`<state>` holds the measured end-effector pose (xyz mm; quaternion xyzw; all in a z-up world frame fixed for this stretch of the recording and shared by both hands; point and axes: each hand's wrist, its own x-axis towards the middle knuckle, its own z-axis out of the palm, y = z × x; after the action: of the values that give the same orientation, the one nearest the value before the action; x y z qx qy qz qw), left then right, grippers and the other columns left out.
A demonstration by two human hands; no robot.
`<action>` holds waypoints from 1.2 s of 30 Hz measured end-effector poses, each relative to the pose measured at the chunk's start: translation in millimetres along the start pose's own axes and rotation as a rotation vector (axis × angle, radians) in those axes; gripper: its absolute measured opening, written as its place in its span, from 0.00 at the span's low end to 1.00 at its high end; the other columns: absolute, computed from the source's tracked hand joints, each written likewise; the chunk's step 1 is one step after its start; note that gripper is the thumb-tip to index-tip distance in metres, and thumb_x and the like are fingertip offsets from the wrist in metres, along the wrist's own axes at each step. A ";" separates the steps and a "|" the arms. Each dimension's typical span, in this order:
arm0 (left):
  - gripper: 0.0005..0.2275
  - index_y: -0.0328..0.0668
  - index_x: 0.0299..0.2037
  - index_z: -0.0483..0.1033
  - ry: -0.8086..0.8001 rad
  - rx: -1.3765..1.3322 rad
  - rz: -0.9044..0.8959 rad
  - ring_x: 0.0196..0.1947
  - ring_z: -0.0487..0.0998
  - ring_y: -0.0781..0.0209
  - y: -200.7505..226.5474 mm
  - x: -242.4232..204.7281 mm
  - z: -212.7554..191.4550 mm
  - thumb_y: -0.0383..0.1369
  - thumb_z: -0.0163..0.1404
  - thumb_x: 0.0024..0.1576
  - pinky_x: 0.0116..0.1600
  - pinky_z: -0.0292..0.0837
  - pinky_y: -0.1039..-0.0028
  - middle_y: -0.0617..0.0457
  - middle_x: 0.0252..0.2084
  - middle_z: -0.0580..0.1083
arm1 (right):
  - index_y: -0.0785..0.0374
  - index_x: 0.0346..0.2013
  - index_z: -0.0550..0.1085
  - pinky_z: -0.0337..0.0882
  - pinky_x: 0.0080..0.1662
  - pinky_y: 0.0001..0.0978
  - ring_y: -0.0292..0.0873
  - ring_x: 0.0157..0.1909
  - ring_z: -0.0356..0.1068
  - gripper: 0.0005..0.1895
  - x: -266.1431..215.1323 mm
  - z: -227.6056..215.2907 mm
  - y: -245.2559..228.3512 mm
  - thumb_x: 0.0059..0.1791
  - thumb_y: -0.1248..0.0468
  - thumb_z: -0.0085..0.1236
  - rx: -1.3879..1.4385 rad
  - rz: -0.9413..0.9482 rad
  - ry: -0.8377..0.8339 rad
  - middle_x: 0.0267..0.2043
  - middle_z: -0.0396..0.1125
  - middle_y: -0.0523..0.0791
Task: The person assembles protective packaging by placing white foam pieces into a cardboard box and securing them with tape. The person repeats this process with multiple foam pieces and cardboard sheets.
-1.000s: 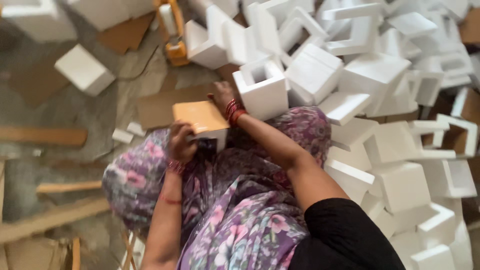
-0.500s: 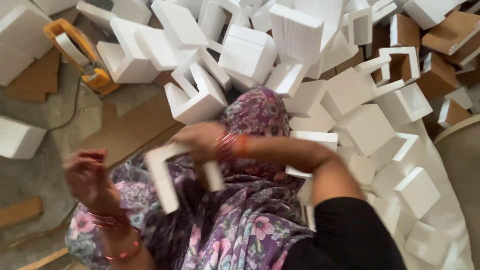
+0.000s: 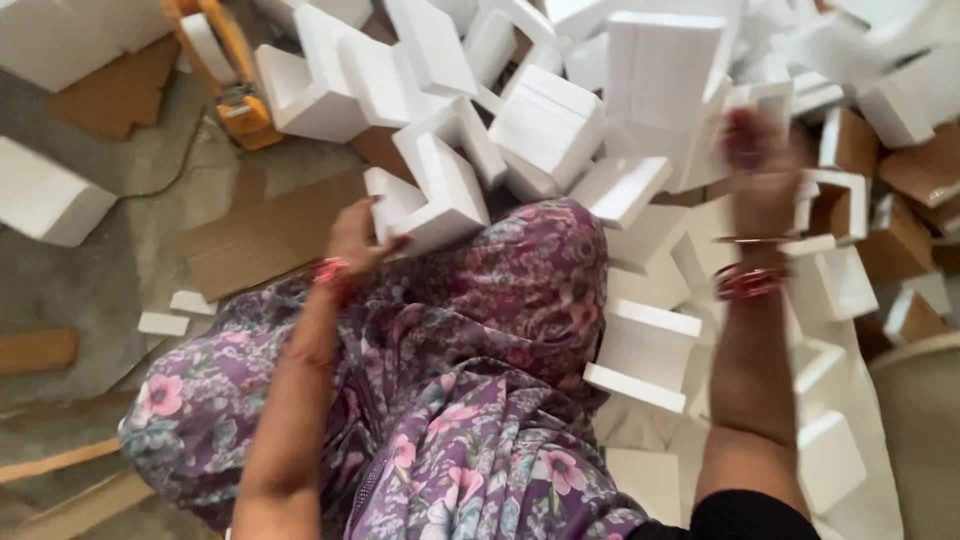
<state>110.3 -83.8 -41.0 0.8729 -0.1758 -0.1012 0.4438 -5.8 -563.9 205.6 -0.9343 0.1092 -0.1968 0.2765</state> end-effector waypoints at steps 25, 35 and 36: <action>0.11 0.38 0.48 0.78 0.370 -0.784 0.321 0.44 0.82 0.59 19.2 -94.8 -213.0 0.36 0.48 0.66 0.44 0.83 0.70 0.46 0.50 0.77 | 0.57 0.72 0.59 0.78 0.52 0.38 0.46 0.52 0.75 0.44 5.1 415.8 -213.0 0.42 0.68 0.64 0.573 0.127 -1.032 0.56 0.72 0.51; 0.12 0.35 0.45 0.82 0.398 0.190 -0.885 0.48 0.79 0.35 -280.7 -28.5 -100.2 0.33 0.52 0.57 0.50 0.75 0.55 0.33 0.45 0.78 | 0.68 0.55 0.70 0.70 0.60 0.48 0.59 0.58 0.68 0.32 63.0 457.7 -49.4 0.39 0.61 0.67 -0.293 0.019 -0.547 0.57 0.68 0.57; 0.12 0.35 0.45 0.82 0.364 0.195 -0.936 0.49 0.79 0.34 -291.7 -27.7 -91.3 0.33 0.52 0.57 0.51 0.75 0.54 0.32 0.46 0.77 | 0.69 0.60 0.68 0.69 0.60 0.49 0.61 0.57 0.68 0.36 75.3 437.3 -33.5 0.38 0.62 0.67 -0.311 -0.057 -0.472 0.57 0.67 0.59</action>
<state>178.5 153.5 -223.3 0.8990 0.3054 -0.1183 0.2908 252.3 -352.8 -89.1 -0.9882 0.0445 0.0375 0.1420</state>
